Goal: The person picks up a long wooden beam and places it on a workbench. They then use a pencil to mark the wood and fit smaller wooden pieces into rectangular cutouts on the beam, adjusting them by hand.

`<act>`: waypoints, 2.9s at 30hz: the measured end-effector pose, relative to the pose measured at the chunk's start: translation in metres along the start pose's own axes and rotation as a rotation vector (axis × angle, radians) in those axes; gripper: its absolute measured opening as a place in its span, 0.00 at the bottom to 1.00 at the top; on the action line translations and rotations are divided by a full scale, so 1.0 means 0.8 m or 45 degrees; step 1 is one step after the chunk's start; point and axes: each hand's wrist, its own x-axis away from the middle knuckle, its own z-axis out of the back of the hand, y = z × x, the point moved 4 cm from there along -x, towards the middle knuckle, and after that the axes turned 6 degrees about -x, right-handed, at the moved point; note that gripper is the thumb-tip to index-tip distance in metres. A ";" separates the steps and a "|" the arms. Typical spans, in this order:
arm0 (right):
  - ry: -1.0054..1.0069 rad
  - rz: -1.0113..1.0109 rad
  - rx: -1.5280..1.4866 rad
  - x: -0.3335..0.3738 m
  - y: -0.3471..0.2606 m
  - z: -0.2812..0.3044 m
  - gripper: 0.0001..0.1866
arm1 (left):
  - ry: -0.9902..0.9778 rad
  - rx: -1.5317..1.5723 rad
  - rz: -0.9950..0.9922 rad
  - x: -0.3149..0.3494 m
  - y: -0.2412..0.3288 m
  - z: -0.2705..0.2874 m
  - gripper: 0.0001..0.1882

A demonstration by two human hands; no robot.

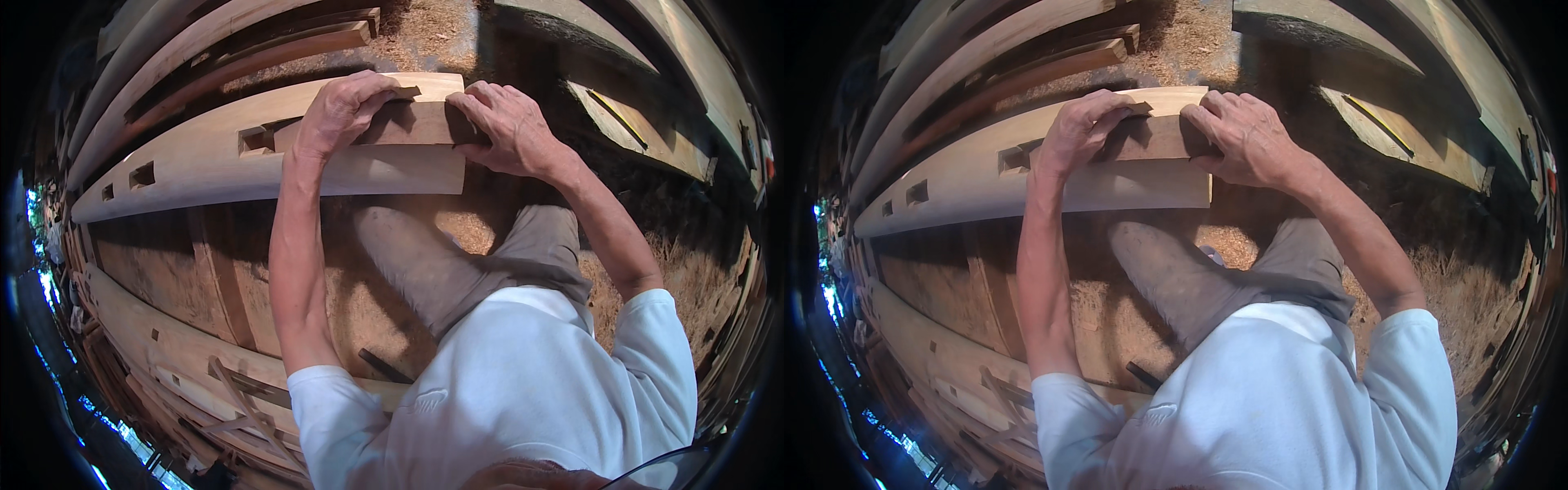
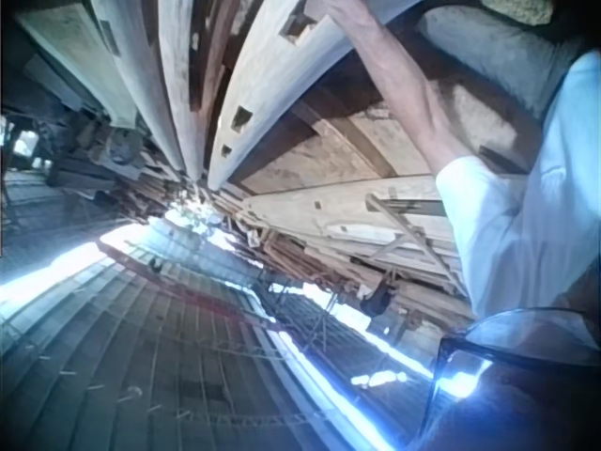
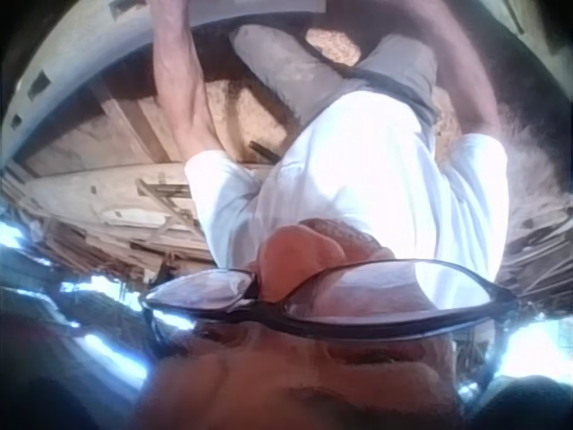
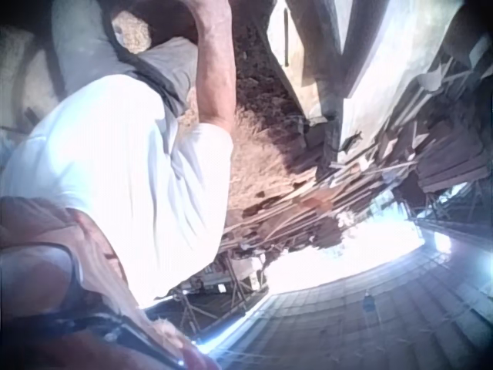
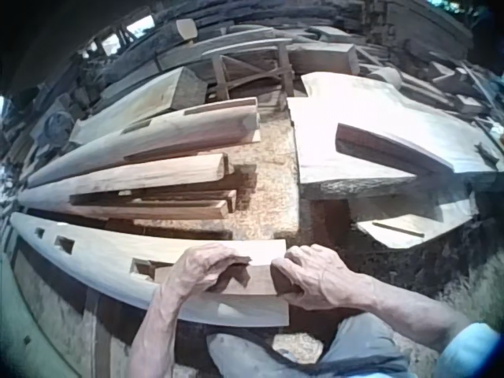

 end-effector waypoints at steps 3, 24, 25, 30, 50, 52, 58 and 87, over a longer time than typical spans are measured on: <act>-0.108 -0.051 -0.021 -0.010 -0.006 0.017 0.38 | 0.090 0.083 -0.039 0.005 -0.007 -0.004 0.10; 0.169 0.080 -0.025 0.016 0.009 -0.020 0.40 | 0.212 0.018 -0.141 0.011 0.006 -0.009 0.10; 0.160 0.073 -0.023 0.013 0.011 -0.020 0.39 | 0.208 -0.003 -0.147 0.008 0.008 -0.008 0.09; -0.081 -0.044 -0.147 0.000 0.008 -0.019 0.37 | 0.041 0.187 -0.002 0.016 0.002 -0.014 0.09; 0.208 -0.030 0.080 0.011 0.022 -0.044 0.37 | 0.301 -0.029 -0.067 0.025 0.001 -0.027 0.13; 0.213 -0.069 0.094 0.015 0.013 -0.044 0.36 | 0.314 -0.017 -0.080 0.029 -0.004 -0.032 0.13; 0.285 -0.050 0.121 0.017 0.011 -0.045 0.36 | 0.352 -0.128 -0.169 0.026 -0.001 -0.032 0.13; 0.463 -0.145 -0.327 0.022 0.033 -0.040 0.39 | 0.324 -0.418 -0.085 0.032 0.010 -0.041 0.08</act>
